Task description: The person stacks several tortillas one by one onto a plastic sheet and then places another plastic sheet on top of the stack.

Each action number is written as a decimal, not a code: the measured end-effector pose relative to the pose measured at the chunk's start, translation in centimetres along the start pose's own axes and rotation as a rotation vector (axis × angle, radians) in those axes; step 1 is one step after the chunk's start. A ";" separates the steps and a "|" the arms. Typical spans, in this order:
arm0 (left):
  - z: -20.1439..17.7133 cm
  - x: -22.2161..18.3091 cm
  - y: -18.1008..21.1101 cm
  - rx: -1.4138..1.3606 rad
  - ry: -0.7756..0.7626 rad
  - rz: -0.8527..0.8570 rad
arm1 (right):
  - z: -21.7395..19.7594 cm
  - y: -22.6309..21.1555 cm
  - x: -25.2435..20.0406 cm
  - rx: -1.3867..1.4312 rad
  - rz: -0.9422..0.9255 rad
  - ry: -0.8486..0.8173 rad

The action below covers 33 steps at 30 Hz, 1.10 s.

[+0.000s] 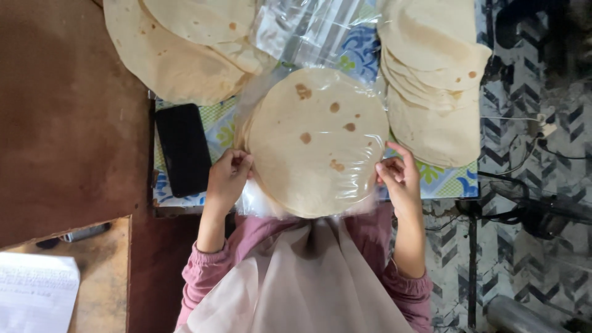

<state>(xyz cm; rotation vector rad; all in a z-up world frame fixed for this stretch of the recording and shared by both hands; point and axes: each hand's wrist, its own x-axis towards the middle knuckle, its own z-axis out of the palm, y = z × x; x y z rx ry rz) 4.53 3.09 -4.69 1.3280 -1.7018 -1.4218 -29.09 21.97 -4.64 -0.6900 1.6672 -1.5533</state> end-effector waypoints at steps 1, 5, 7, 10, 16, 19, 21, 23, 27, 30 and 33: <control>0.1 0.0 0.3 -0.003 -0.002 0.004 | 0.0 -0.1 0.1 -0.002 -0.004 0.003; 0.1 0.3 0.9 0.065 -0.011 -0.044 | 0.1 -0.5 0.5 -0.070 0.014 -0.020; 0.0 0.6 -0.3 0.076 -0.018 -0.035 | 0.0 -0.2 0.6 -0.103 0.012 -0.017; -0.2 1.0 -1.9 -0.019 -0.067 0.009 | -0.1 0.4 0.4 -0.063 -0.006 -0.038; 2.3 -1.6 7.6 0.830 0.348 0.131 | 3.7 -5.9 -0.8 -0.643 -0.431 0.107; 4.8 -1.7 7.8 0.729 0.379 0.484 | 4.5 -6.7 0.2 -0.895 -0.801 0.240; 6.6 -1.7 9.0 0.540 0.071 0.663 | 4.2 -5.9 1.8 -0.943 -0.665 -0.013; 7.7 -1.4 9.0 0.615 0.058 0.706 | 3.0 -5.8 6.1 -0.967 -0.572 -0.030; 8.3 -1.3 8.1 0.728 0.011 0.693 | 2.2 -7.0 15.0 -0.970 -0.539 0.090; 8.3 -1.5 8.5 0.717 0.024 0.708 | 0.2 -1.8 24.3 -1.020 -0.692 0.193; 8.2 -1.4 8.6 0.707 0.019 0.697 | -0.2 0.5 27.3 -1.393 -0.927 0.336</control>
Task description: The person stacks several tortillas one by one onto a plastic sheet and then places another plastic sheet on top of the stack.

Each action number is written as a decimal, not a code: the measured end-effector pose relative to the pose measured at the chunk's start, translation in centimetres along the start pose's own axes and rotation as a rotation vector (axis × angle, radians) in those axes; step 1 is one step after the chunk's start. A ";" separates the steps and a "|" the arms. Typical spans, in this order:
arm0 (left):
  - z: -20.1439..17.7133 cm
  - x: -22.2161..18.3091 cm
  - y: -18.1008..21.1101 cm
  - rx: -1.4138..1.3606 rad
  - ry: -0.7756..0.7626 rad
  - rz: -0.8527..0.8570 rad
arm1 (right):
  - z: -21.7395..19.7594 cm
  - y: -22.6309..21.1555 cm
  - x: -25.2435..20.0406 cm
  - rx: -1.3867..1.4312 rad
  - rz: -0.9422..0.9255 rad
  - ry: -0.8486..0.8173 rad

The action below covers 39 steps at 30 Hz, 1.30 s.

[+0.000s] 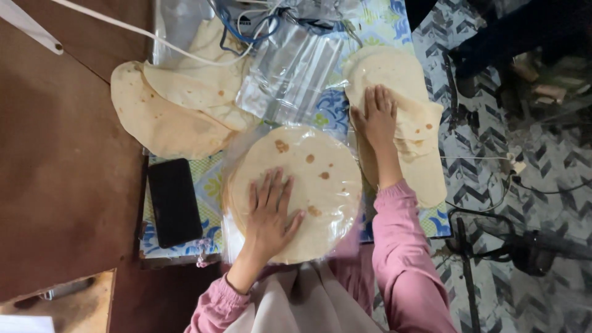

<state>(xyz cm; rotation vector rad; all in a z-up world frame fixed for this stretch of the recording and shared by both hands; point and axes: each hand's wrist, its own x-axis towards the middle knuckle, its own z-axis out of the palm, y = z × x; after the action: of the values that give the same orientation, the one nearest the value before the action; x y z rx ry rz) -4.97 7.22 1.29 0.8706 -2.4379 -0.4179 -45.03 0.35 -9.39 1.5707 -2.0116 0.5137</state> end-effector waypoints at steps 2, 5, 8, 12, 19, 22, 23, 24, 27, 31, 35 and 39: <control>0.3 0.0 -0.3 0.005 -0.002 0.000 | 1.0 0.8 0.0 0.001 0.027 -0.031; 0.2 -0.1 -0.1 -0.002 -0.011 -0.018 | 2.2 1.6 -0.5 0.044 0.076 -0.072; 0.0 0.0 -0.1 0.000 -0.013 -0.025 | 2.0 1.8 0.4 0.041 0.214 -0.216; 0.2 0.0 -0.2 -0.008 -0.010 -0.016 | 10.9 13.3 -1.3 0.687 0.776 0.379; 0.0 0.1 0.0 -0.026 0.002 -0.016 | -0.1 20.4 -1.0 0.626 0.790 1.000; 0.2 0.1 -0.1 -0.037 -0.002 -0.022 | -8.1 16.8 0.1 0.420 0.609 0.955; 0.3 0.1 -0.1 -0.030 0.010 -0.025 | -8.9 16.4 -0.2 0.483 0.560 0.878; 0.4 0.0 -0.1 -0.023 0.023 -0.027 | -9.6 15.9 -0.4 0.544 0.511 0.800; 0.5 0.1 -0.1 -0.008 0.017 -0.033 | -11.3 11.3 0.0 0.636 0.275 0.495; 0.6 0.1 -0.2 -0.012 0.011 -0.022 | -16.2 1.2 0.8 0.482 0.522 0.202; 0.1 0.4 -0.1 0.019 -0.004 -0.011 | -17.3 1.3 -0.8 0.729 0.450 0.508; -0.5 2.3 0.7 0.021 -0.071 -0.080 | -23.5 -1.0 -1.6 0.783 0.491 0.665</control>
<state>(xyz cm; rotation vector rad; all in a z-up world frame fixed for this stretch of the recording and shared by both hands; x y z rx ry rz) -6.58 6.22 2.80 0.9811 -2.4823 -0.4606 -39.69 15.28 8.03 0.9949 -1.7022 1.9054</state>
